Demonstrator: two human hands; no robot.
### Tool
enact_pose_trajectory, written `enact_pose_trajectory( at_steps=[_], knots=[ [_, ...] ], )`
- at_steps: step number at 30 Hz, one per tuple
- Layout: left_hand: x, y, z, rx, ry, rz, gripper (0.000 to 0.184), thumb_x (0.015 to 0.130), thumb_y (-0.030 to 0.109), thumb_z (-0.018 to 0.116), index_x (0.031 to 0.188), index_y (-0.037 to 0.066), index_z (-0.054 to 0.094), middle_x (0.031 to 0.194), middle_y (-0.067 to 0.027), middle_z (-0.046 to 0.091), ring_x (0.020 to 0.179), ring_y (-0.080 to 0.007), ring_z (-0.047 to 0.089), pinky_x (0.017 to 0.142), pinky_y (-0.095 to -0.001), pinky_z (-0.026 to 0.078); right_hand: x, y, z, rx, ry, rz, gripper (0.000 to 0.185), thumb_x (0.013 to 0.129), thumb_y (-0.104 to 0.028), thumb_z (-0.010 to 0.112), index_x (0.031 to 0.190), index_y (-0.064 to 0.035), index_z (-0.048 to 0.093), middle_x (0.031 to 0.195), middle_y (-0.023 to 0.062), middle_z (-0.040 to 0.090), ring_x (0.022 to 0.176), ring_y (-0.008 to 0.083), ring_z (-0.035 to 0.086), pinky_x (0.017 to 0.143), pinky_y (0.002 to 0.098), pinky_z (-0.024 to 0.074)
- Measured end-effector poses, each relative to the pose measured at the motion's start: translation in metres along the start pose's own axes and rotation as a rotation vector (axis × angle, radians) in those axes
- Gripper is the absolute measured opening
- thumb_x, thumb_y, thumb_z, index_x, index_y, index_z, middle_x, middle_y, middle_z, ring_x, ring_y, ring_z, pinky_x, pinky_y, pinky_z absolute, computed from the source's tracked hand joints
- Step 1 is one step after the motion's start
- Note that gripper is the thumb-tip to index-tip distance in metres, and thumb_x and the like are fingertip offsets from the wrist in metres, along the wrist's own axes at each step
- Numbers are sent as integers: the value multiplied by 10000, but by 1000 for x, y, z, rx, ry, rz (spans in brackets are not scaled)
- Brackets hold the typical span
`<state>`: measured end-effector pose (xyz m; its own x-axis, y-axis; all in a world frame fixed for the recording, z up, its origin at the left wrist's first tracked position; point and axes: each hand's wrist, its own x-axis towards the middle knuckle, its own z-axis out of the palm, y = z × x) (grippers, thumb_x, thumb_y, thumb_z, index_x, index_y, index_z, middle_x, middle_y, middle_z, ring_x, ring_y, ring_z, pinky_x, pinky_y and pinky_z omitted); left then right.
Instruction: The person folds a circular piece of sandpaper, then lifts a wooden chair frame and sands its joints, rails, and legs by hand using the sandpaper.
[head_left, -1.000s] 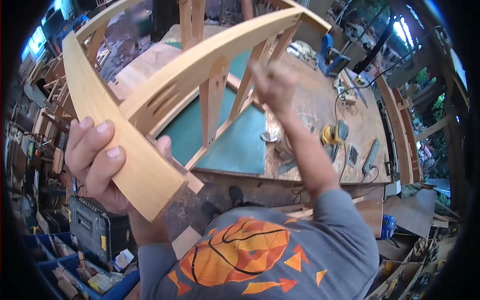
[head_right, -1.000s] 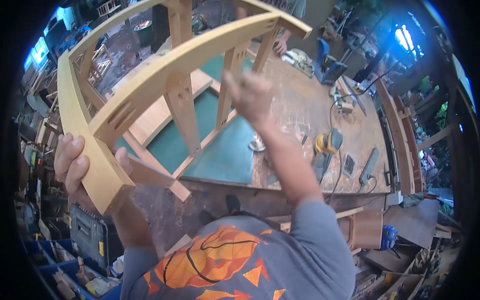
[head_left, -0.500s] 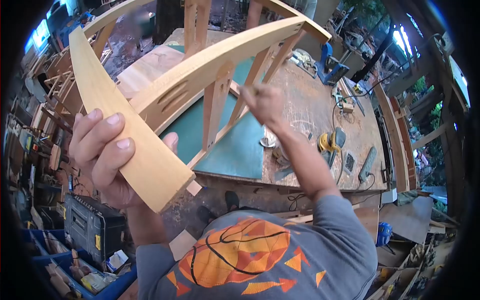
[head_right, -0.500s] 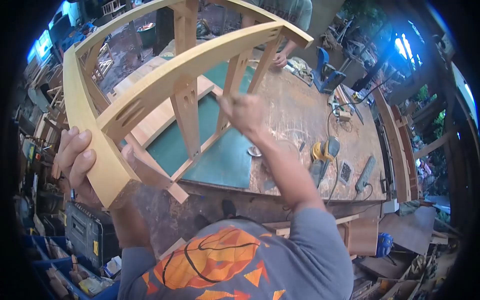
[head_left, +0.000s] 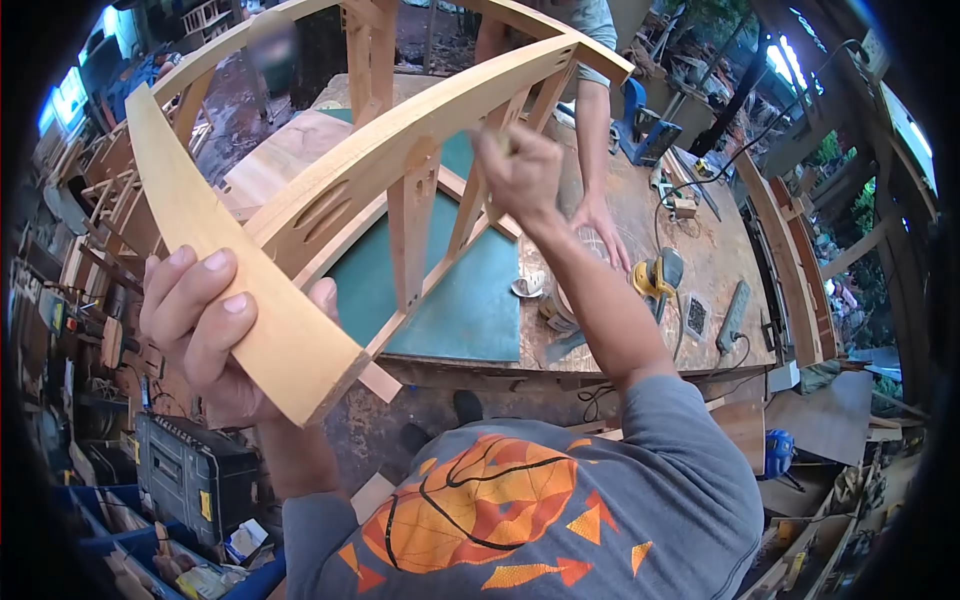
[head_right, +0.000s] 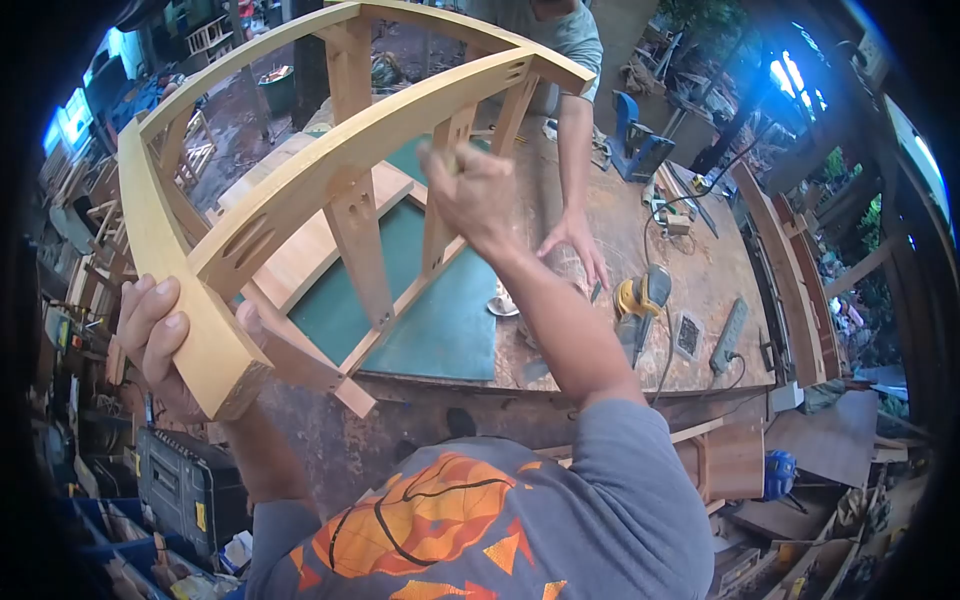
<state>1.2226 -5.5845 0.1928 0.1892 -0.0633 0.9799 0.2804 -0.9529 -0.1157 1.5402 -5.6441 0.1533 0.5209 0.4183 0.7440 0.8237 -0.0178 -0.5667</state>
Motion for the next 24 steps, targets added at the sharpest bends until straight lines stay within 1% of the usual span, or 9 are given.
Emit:
enact_pose_trajectory(
  at_steps=[3, 4, 7, 8, 9, 15, 20, 23, 24],
  knots=[
    [1, 2, 2, 14, 12, -9, 550, 821, 229, 879, 1210, 137, 502, 1218, -92, 624, 1202, -324, 593, 1123, -532, 460, -7, 4, -6, -11, -102, 59, 479, 894, -380, 763, 618, -13, 624, 523, 158, 551, 454, 222, 562, 506, 388, 458],
    [1, 2, 0, 10, 14, -3, 549, 816, 229, 885, 1205, 132, 509, 1215, -98, 630, 1190, -326, 601, 1115, -533, 468, 5, 7, -6, -27, -6, -75, 464, 881, -390, 781, 623, -29, 643, 509, 147, 537, 460, 241, 554, 500, 387, 449],
    [0, 4, 2, 24, 9, -2, 545, 809, 227, 891, 1197, 121, 523, 1212, -110, 637, 1160, -327, 618, 1094, -529, 488, 9, -4, -6, 141, 123, 38, 450, 848, -401, 821, 625, -46, 656, 507, 136, 523, 452, 257, 528, 487, 384, 433],
    [1, 2, 3, 34, 16, 4, 543, 808, 227, 892, 1195, 119, 526, 1212, -113, 637, 1152, -326, 622, 1088, -527, 494, 1, 5, 1, 46, 201, -169, 455, 830, -420, 846, 620, -62, 660, 512, 125, 535, 433, 273, 515, 467, 386, 422],
    [1, 0, 4, 44, 24, 10, 541, 808, 226, 893, 1193, 116, 529, 1212, -116, 638, 1143, -325, 627, 1081, -525, 501, -8, 18, 10, 49, 207, -174, 455, 830, -420, 846, 620, -62, 660, 512, 125, 535, 433, 273, 515, 467, 386, 422],
    [-1, 3, -3, 36, -13, 18, 566, 786, 181, 908, 1197, 117, 525, 1216, -111, 640, 1146, -316, 628, 1089, -508, 502, -147, 101, 56, -257, -101, 41, 450, 838, -472, 822, 659, -84, 682, 544, 134, 590, 465, 322, 582, 482, 429, 451],
    [-1, 3, -3, 1, -3, -6, 575, 779, 156, 908, 1197, 114, 515, 1234, -106, 636, 1209, -309, 602, 1130, -492, 471, -151, 101, 59, -336, -201, 118, 483, 850, -527, 802, 682, -84, 703, 552, 125, 618, 460, 287, 600, 491, 415, 479],
    [1, 4, 4, 16, -1, -19, 568, 796, 166, 895, 1204, 115, 503, 1236, -101, 625, 1210, -316, 601, 1133, -496, 475, -119, 86, 49, -162, -151, 269, 487, 864, -575, 754, 767, -98, 755, 602, 136, 661, 540, 317, 669, 532, 435, 515],
    [0, 3, 2, 12, -8, -11, 567, 801, 170, 891, 1206, 114, 498, 1236, -101, 621, 1210, -318, 601, 1132, -498, 476, -135, 95, 53, -310, -221, 224, 487, 869, -576, 744, 779, -97, 763, 612, 143, 667, 543, 322, 670, 543, 439, 519]
  ],
)
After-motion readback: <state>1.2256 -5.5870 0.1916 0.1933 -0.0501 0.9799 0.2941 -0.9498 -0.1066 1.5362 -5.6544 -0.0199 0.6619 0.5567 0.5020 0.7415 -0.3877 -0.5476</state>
